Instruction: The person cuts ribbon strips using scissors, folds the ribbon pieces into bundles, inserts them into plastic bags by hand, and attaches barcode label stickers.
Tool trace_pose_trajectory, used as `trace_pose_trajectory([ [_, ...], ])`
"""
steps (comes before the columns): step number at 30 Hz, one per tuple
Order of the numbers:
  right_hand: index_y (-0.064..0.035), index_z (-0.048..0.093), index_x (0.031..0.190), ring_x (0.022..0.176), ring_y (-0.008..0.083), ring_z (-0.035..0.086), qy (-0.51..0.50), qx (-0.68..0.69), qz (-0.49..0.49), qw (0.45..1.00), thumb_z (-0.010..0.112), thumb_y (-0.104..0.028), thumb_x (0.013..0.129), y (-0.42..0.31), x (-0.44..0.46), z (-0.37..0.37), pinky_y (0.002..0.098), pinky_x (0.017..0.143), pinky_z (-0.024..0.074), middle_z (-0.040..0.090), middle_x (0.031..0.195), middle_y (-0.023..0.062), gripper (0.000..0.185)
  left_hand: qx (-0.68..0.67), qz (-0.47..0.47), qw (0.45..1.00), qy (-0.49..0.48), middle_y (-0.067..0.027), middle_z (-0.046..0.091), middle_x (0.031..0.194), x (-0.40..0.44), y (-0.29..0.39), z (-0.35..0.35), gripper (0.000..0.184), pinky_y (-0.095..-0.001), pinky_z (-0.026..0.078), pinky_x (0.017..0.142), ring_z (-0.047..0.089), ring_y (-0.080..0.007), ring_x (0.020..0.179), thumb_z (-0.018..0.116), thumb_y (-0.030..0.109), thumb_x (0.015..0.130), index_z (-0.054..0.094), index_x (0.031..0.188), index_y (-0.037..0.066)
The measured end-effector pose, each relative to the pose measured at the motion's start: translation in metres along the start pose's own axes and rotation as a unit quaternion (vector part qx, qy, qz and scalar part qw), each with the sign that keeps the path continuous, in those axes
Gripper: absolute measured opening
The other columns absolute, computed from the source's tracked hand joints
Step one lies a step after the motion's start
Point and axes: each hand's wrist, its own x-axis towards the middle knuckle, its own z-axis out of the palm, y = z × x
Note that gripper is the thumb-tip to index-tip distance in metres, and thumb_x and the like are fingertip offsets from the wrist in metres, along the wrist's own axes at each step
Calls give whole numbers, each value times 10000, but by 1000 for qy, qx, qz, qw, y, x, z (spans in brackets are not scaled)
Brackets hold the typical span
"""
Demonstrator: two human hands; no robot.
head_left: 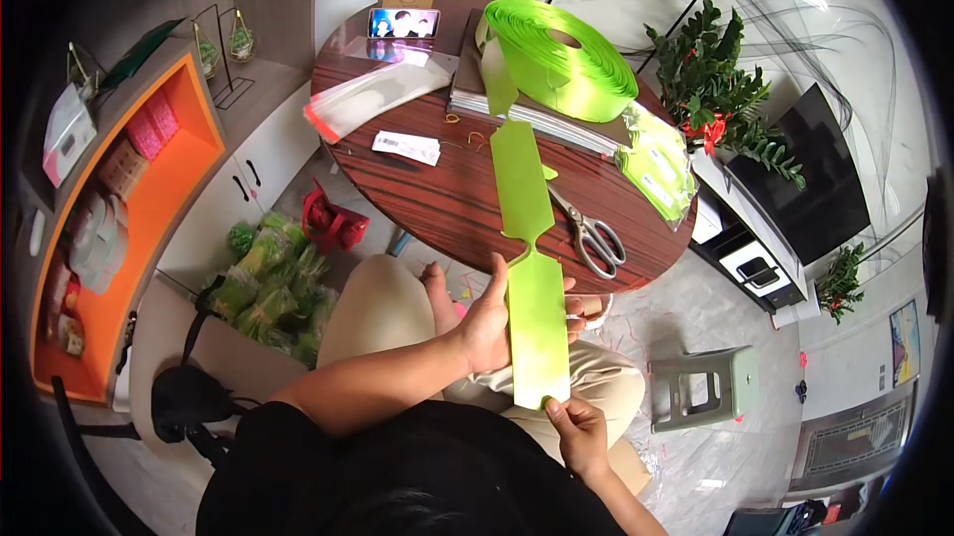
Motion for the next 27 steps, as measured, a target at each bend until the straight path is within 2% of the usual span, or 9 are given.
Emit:
trace_pose_trajectory([
  [6,9,553,859,651,171,604,95,180,-12,979,645,12,839,-6,3,17,248,665,503,599,755,86,94,114,6,992,50,-123,601,1059,5,-9,0,418,-384,434,912,580,-265,1005,532,255,904,484,1245,18],
  [10,-14,453,905,637,172,628,57,230,1,971,657,47,815,3,9,8,237,653,524,622,741,109,231,133,-18,989,68,-116,602,1030,6,-11,-2,416,-367,432,913,587,-245,966,532,237,904,490,1251,11],
  [15,-24,415,956,623,182,628,3,215,56,975,653,61,813,7,15,-2,241,645,526,611,707,91,290,82,-32,993,80,-116,609,1010,9,-9,-17,406,-356,434,904,587,-238,944,522,242,916,503,1248,9],
  [18,-9,419,1005,704,184,615,-24,129,123,984,664,-36,841,-6,29,-15,262,704,512,604,786,106,296,130,-12,988,88,-125,606,1026,7,-14,-24,406,-358,435,915,586,-234,970,512,251,926,495,1252,10],
  [20,14,429,1091,831,181,580,12,-11,-73,997,653,-152,871,-14,61,-24,287,788,475,586,918,126,356,181,8,978,102,-135,603,1043,1,-15,-24,406,-361,435,926,586,-230,996,501,261,937,486,1257,11],
  [21,28,434,1159,912,170,535,18,-89,-98,991,616,-247,895,-34,78,-28,292,838,435,560,1018,127,423,214,16,968,133,-140,605,1063,-3,-18,-20,420,-351,444,914,594,-227,995,498,286,943,487,1255,6],
  [24,48,480,1197,806,155,548,3,-118,-169,979,616,-324,889,-98,163,2,270,740,458,583,945,113,502,261,15,949,175,-155,606,1110,-12,-35,-23,426,-340,457,900,607,-228,1002,489,309,952,494,1248,2],
  [25,68,493,1205,721,163,555,-25,-138,-125,982,634,-379,867,-113,198,13,283,652,473,604,895,108,578,273,5,944,186,-165,603,1137,-14,-41,-28,418,-341,462,898,611,-231,1010,485,308,956,500,1242,3],
  [27,84,553,1125,651,161,546,-61,-142,-39,987,636,-404,853,-143,252,44,289,583,466,614,838,107,564,296,-1,934,202,-162,601,1147,-19,-50,-27,415,-344,461,902,610,-233,1017,483,311,957,503,1237,6],
])
